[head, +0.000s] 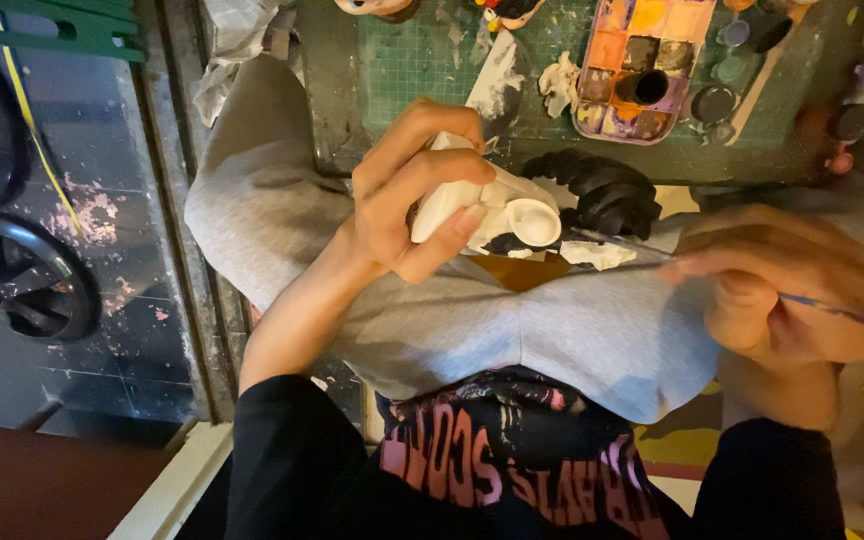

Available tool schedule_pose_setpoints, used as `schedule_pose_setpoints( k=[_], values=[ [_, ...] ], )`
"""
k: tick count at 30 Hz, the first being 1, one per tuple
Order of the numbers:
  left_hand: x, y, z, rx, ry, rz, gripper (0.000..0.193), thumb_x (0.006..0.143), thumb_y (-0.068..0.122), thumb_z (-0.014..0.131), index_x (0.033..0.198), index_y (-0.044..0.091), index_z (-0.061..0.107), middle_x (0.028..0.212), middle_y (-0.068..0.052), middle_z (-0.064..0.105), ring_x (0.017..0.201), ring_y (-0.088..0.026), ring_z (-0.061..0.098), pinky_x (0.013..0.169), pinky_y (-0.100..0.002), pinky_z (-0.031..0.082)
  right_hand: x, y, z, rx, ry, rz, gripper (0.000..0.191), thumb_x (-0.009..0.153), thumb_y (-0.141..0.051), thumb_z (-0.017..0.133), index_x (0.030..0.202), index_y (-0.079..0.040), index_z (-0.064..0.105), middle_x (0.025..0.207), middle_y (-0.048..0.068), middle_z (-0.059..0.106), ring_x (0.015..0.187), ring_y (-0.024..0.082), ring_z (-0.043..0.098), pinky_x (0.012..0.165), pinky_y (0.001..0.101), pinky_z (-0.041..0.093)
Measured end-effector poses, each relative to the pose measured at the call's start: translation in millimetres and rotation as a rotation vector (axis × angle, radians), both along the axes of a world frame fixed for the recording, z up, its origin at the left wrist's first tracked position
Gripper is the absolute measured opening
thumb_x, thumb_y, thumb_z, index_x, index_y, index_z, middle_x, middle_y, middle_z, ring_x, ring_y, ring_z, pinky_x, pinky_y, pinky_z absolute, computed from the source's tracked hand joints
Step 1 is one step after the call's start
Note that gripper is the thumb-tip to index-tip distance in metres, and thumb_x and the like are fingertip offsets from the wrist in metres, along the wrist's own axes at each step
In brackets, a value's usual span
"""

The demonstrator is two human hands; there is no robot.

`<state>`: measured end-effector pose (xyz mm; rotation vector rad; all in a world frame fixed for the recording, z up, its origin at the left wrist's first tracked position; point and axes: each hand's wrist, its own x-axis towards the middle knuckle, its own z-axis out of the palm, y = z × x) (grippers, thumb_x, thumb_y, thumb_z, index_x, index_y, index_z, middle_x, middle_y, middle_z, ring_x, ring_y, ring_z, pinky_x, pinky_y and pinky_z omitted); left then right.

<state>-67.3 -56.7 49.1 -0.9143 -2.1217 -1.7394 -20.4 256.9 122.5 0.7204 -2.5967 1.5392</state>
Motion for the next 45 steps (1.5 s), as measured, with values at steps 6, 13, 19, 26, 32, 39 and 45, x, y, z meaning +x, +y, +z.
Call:
schedule_pose_setpoints(
  k=[6, 13, 19, 26, 32, 39, 45],
  values=[
    [-0.3, -0.8, 0.2, -0.013, -0.006, -0.002, 0.026, 0.091, 0.013, 0.068, 0.112, -0.001, 0.065, 0.118, -0.021, 0.060, 0.096, -0.030, 0.063, 0.078, -0.037, 0.052, -5.8, -11.1, 7.9, -0.017, -0.009, -0.008, 0.046, 0.114, -0.038, 0.055, 0.097, 0.003, 0.069, 0.085, 0.014, 0.069, 0.079, 0.024, 0.072, 0.070, 0.0290, 0.057],
    [5.6, -3.0, 2.4, -0.039, -0.114, 0.006, 0.024, 0.096, 0.012, 0.068, 0.116, -0.001, 0.065, 0.122, -0.021, 0.061, 0.095, -0.027, 0.065, 0.081, -0.033, 0.055, -5.3, -20.6, 11.0, 0.052, 0.010, -0.042, 0.051, 0.113, -0.038, 0.055, 0.091, 0.005, 0.069, 0.080, 0.015, 0.068, 0.076, 0.025, 0.071, 0.068, 0.0293, 0.056],
    [4.4, -1.3, 0.9, -0.035, -0.088, 0.021, 0.025, 0.094, 0.012, 0.068, 0.116, -0.001, 0.065, 0.121, -0.022, 0.061, 0.096, -0.027, 0.065, 0.081, -0.034, 0.055, -5.5, -17.1, 9.2, 0.025, -0.024, -0.053, 0.052, 0.115, -0.041, 0.055, 0.091, 0.004, 0.069, 0.083, 0.013, 0.068, 0.076, 0.022, 0.071, 0.068, 0.0256, 0.055],
    [5.7, -0.9, 1.4, -0.048, -0.103, 0.028, 0.024, 0.096, 0.011, 0.068, 0.117, 0.000, 0.065, 0.123, -0.020, 0.061, 0.097, -0.028, 0.065, 0.082, -0.034, 0.055, -7.2, -13.7, 10.3, 0.062, -0.090, -0.021, 0.049, 0.113, -0.041, 0.056, 0.093, 0.001, 0.072, 0.087, 0.013, 0.069, 0.079, 0.020, 0.071, 0.069, 0.0246, 0.055],
    [8.3, 2.1, 0.4, -0.034, -0.160, 0.081, 0.022, 0.097, 0.009, 0.066, 0.116, 0.000, 0.065, 0.120, -0.019, 0.062, 0.090, -0.024, 0.066, 0.076, -0.031, 0.054, -2.0, -13.0, 4.9, 0.102, -0.045, -0.025, 0.038, 0.110, -0.034, 0.059, 0.096, -0.001, 0.072, 0.086, 0.013, 0.069, 0.081, 0.022, 0.072, 0.070, 0.0266, 0.056],
    [9.5, 5.2, -0.9, -0.033, -0.206, 0.133, 0.020, 0.099, 0.008, 0.066, 0.117, 0.000, 0.065, 0.116, -0.018, 0.063, 0.092, -0.025, 0.066, 0.079, -0.031, 0.054, -5.4, -13.7, 5.3, 0.158, 0.005, 0.016, 0.035, 0.112, -0.030, 0.060, 0.099, 0.000, 0.071, 0.087, 0.015, 0.070, 0.082, 0.024, 0.072, 0.071, 0.0291, 0.056],
    [12.2, 7.4, 0.2, -0.047, -0.266, 0.150, 0.018, 0.099, 0.007, 0.065, 0.115, 0.000, 0.064, 0.118, -0.017, 0.063, 0.091, -0.025, 0.065, 0.077, -0.031, 0.052, -7.4, -17.2, 5.4, 0.136, 0.012, -0.006, 0.030, 0.111, -0.025, 0.061, 0.095, 0.000, 0.068, 0.089, 0.013, 0.070, 0.082, 0.025, 0.072, 0.074, 0.0322, 0.057]
  ],
)
